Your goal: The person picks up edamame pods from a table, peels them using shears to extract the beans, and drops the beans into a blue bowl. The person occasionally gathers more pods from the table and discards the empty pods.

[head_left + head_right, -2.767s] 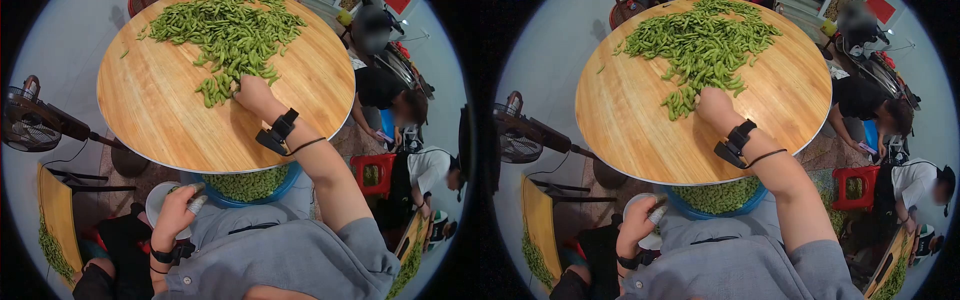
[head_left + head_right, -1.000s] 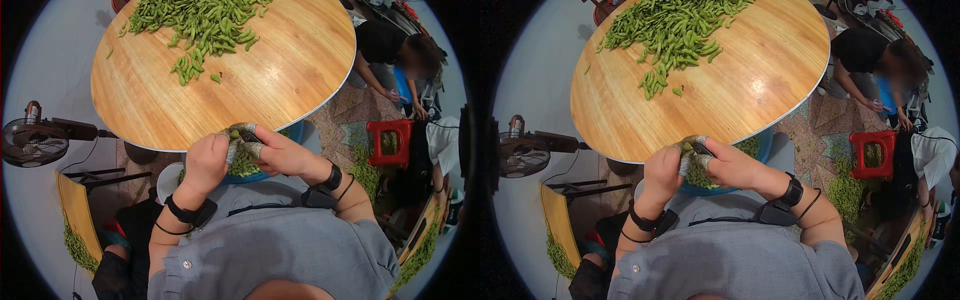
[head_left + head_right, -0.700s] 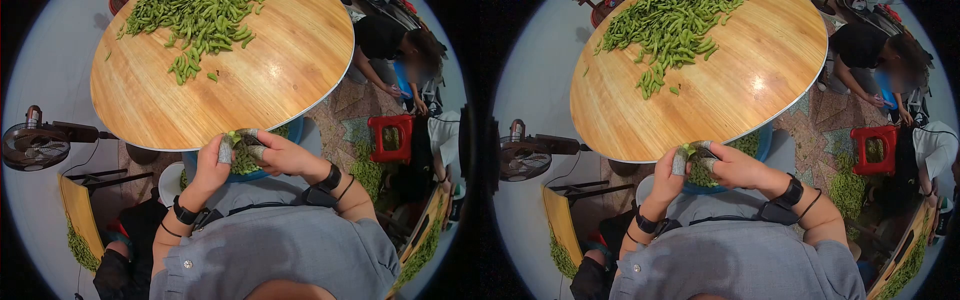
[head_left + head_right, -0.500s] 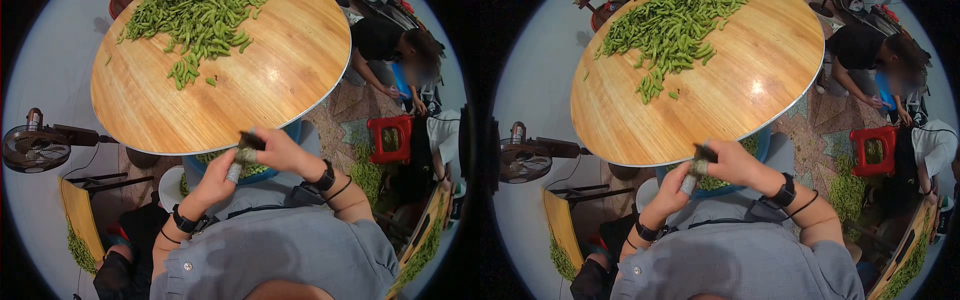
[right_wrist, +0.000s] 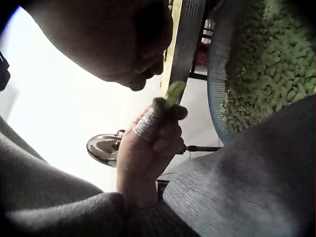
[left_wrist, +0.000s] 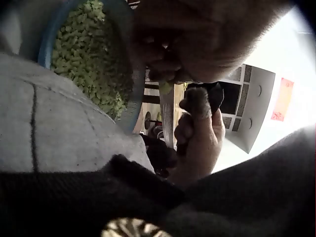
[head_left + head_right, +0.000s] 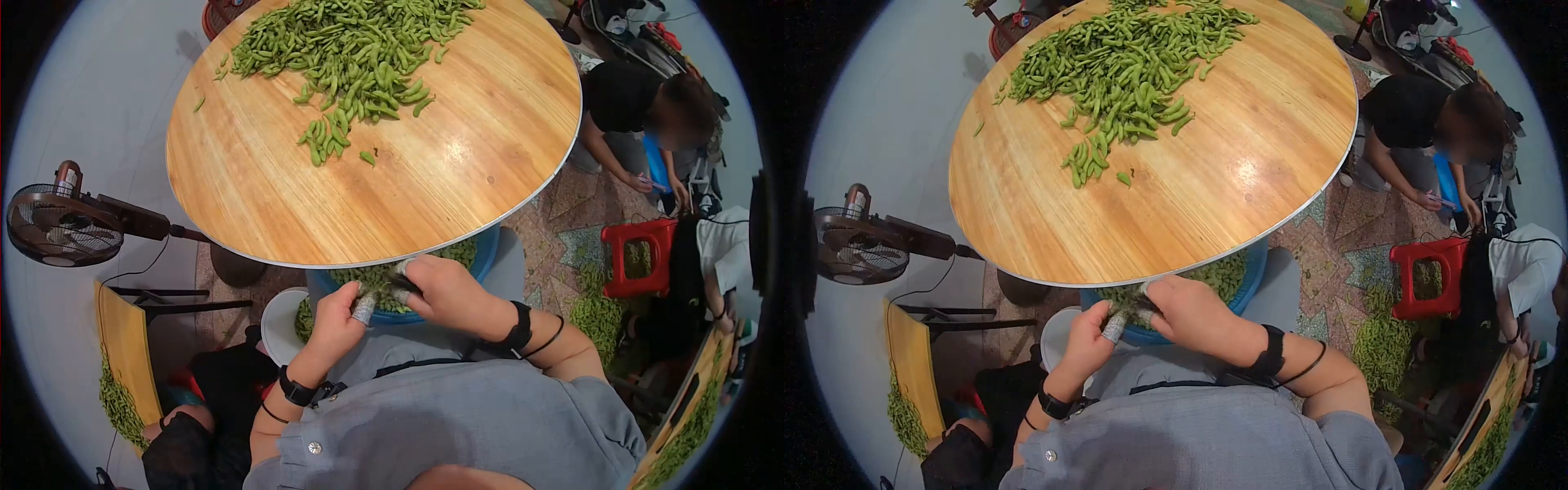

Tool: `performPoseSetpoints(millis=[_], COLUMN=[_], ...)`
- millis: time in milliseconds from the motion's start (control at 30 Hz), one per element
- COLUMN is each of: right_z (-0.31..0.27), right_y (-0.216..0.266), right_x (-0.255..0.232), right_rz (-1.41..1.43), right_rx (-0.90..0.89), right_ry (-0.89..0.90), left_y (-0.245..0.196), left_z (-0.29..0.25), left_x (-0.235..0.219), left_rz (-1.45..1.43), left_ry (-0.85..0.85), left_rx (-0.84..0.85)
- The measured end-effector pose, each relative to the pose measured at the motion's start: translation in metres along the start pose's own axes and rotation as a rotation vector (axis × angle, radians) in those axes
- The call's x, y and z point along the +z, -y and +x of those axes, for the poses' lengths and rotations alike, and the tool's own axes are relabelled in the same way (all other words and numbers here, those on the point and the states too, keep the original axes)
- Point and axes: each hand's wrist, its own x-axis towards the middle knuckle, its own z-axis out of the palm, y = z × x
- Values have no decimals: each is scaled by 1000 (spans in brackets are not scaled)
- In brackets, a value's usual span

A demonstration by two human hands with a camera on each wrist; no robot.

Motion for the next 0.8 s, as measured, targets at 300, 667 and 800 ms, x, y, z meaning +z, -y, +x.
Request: performPoseSetpoints(millis=[300,667,800], right_z=[1,2,-7], right_y=[2,-9,-10], right_x=[6,-5,-1], right_rz=[848,525,-60], right_rx=[539,532,114], right_ry=[106,188,17], left_y=[-19,-12,7], left_z=[3,10,0], left_x=[5,8,-3], left_rz=[-911,-802,-474], left_ry=[145,149,-46], left_rx=[-250,-199,-82])
